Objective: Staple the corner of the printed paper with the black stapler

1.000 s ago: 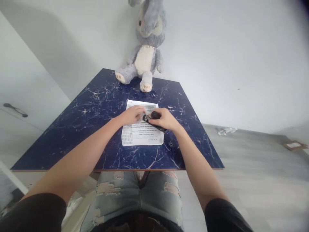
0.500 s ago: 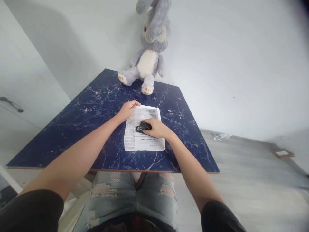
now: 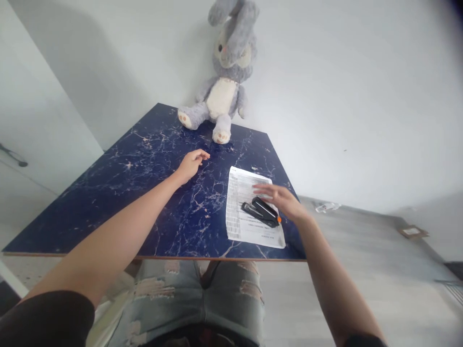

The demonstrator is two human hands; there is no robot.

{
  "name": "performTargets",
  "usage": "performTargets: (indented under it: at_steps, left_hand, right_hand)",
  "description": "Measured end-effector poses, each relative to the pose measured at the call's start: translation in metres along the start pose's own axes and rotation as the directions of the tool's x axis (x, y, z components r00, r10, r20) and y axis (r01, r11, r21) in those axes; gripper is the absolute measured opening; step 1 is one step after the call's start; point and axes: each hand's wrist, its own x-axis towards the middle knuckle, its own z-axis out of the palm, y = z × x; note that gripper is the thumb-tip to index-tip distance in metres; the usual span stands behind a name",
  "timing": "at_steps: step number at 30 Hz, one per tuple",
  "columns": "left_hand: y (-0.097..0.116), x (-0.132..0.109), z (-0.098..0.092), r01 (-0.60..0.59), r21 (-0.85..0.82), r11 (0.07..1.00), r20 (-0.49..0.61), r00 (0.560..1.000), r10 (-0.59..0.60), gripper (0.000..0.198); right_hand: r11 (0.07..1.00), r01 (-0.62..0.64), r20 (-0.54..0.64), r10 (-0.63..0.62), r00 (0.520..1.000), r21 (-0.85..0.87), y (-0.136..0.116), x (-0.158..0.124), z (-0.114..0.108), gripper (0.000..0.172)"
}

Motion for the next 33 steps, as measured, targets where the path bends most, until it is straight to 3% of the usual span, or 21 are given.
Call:
performTargets:
  at_steps: [2, 3, 5, 8, 10, 12, 14, 17, 20, 23, 26, 29, 33]
  left_hand:
    - [0.005, 0.001, -0.003, 0.043, -0.140, 0.989, -0.070, 0.996, -0.053, 0.024]
    - [0.008, 0.002, -0.006, 0.072, -0.229, 0.971, -0.075, 0.993, -0.091, 0.020]
    - [0.017, 0.004, -0.014, 0.164, -0.424, 0.890, 0.027, 0.985, -0.169, 0.010]
    - [0.029, 0.003, -0.035, 0.341, -0.603, 0.721, 0.285, 0.936, -0.205, 0.028]
    - [0.034, 0.001, -0.055, 0.355, -0.666, 0.656, 0.292, 0.933, -0.209, 0.040]
    - [0.037, -0.004, -0.078, 0.243, -0.743, 0.624, 0.149, 0.968, -0.200, 0.047]
    - [0.038, -0.010, -0.101, 0.011, -0.793, 0.610, -0.097, 0.985, -0.145, 0.050]
    - [0.040, -0.020, -0.131, -0.311, -0.714, 0.628, -0.435, 0.899, -0.049, 0.048]
    - [0.039, -0.025, -0.149, -0.418, -0.611, 0.672, -0.554, 0.833, 0.015, 0.050]
    - [0.034, -0.025, -0.158, -0.470, -0.611, 0.637, -0.556, 0.828, 0.078, 0.052]
    - [0.030, -0.023, -0.158, -0.472, -0.675, 0.567, -0.507, 0.855, 0.107, 0.054]
    - [0.029, -0.021, -0.154, -0.410, -0.740, 0.533, -0.429, 0.898, 0.094, 0.058]
    - [0.032, -0.017, -0.142, -0.252, -0.803, 0.540, -0.293, 0.956, 0.009, 0.061]
  right_hand:
    - [0.991, -0.002, -0.210, -0.026, 0.977, -0.134, 0.017, 0.023, -0.001, 0.065]
    - [0.963, -0.026, -0.254, -0.044, 0.966, -0.267, 0.027, 0.038, 0.000, 0.065]
    - [0.868, -0.094, -0.225, -0.020, 0.974, -0.487, 0.044, 0.068, 0.009, 0.075]
    - [0.761, -0.150, -0.150, 0.069, 0.986, -0.631, 0.054, 0.111, 0.031, 0.083]
    - [0.739, -0.124, -0.117, 0.062, 0.991, -0.662, 0.045, 0.138, 0.051, 0.080]
    - [0.742, -0.078, -0.084, 0.030, 0.996, -0.666, 0.024, 0.165, 0.074, 0.079]
    - [0.755, -0.030, -0.040, 0.004, 0.999, -0.655, -0.006, 0.192, 0.101, 0.079]
    - [0.778, 0.062, 0.027, -0.058, 0.998, -0.626, -0.053, 0.231, 0.146, 0.075]
    - [0.786, 0.202, 0.133, -0.152, 0.979, -0.584, -0.092, 0.260, 0.187, 0.072]
    - [0.779, 0.291, 0.198, -0.216, 0.956, -0.555, -0.115, 0.276, 0.213, 0.069]
    - [0.774, 0.356, 0.206, -0.290, 0.935, -0.524, -0.119, 0.280, 0.221, 0.068]
    - [0.778, 0.349, 0.186, -0.295, 0.937, -0.523, -0.112, 0.272, 0.213, 0.070]
    - [0.785, 0.249, 0.138, -0.208, 0.968, -0.568, -0.088, 0.247, 0.186, 0.068]
